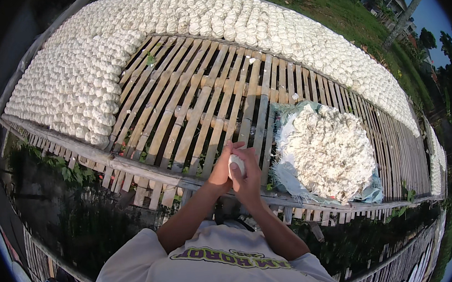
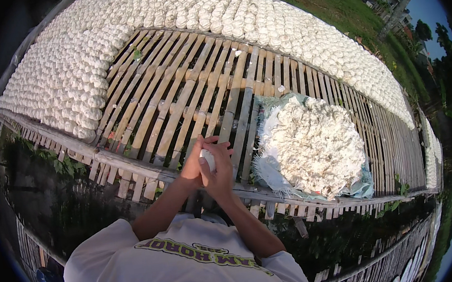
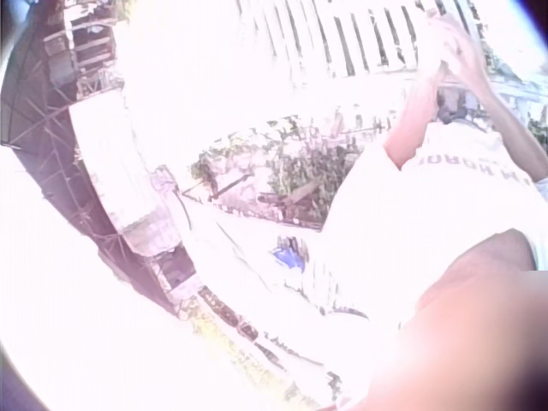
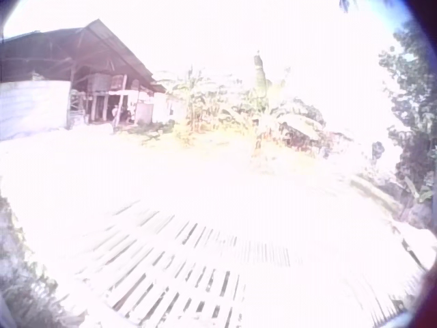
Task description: The person repeatedly scoops a small amount of white dough from a pile on a cloth, rolls it into a ball between both hands, and places the finished ball on a bamboo drying rack. The process is repeated continuously, filling the rack with uniformly shaped dough balls.
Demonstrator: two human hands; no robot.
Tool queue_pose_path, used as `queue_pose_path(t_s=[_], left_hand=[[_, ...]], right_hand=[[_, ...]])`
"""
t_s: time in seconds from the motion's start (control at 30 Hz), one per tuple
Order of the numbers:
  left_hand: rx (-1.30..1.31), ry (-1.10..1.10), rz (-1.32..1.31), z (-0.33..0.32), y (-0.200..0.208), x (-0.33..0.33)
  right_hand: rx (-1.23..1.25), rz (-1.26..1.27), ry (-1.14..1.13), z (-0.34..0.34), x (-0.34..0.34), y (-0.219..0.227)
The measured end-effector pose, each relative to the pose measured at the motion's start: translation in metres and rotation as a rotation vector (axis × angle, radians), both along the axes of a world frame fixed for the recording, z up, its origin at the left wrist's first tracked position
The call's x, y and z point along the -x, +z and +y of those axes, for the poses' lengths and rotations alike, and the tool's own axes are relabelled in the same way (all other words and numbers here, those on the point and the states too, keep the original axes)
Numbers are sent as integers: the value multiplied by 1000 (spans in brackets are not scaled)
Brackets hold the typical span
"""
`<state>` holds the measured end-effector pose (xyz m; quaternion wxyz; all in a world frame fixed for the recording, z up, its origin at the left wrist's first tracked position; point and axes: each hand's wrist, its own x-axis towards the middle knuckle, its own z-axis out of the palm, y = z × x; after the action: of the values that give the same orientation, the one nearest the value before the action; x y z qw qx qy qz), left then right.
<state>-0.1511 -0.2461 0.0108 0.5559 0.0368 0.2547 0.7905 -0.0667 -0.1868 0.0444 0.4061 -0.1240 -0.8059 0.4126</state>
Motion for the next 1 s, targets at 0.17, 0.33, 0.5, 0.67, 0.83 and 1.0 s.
queue_pose_path(t_s=[0.17,0.33,0.5,0.67,0.83,1.0], left_hand=[[27,110,101,-33,7,39],[85,404,0,-64,12,70],[34,59,-14,-107,18,116],[32,390,-260,-118,16,128],[50,211,-170,-137,6,142],[51,202,-199,-149,-6,165]], right_hand=[[221,-64,106,-26,39,-5],[239,52,135,-63,93,-3],[-71,62,342,-74,124,5],[321,125,250,-97,158,1],[-178,55,363,-100,167,15],[-319,-79,453,-92,184,20]])
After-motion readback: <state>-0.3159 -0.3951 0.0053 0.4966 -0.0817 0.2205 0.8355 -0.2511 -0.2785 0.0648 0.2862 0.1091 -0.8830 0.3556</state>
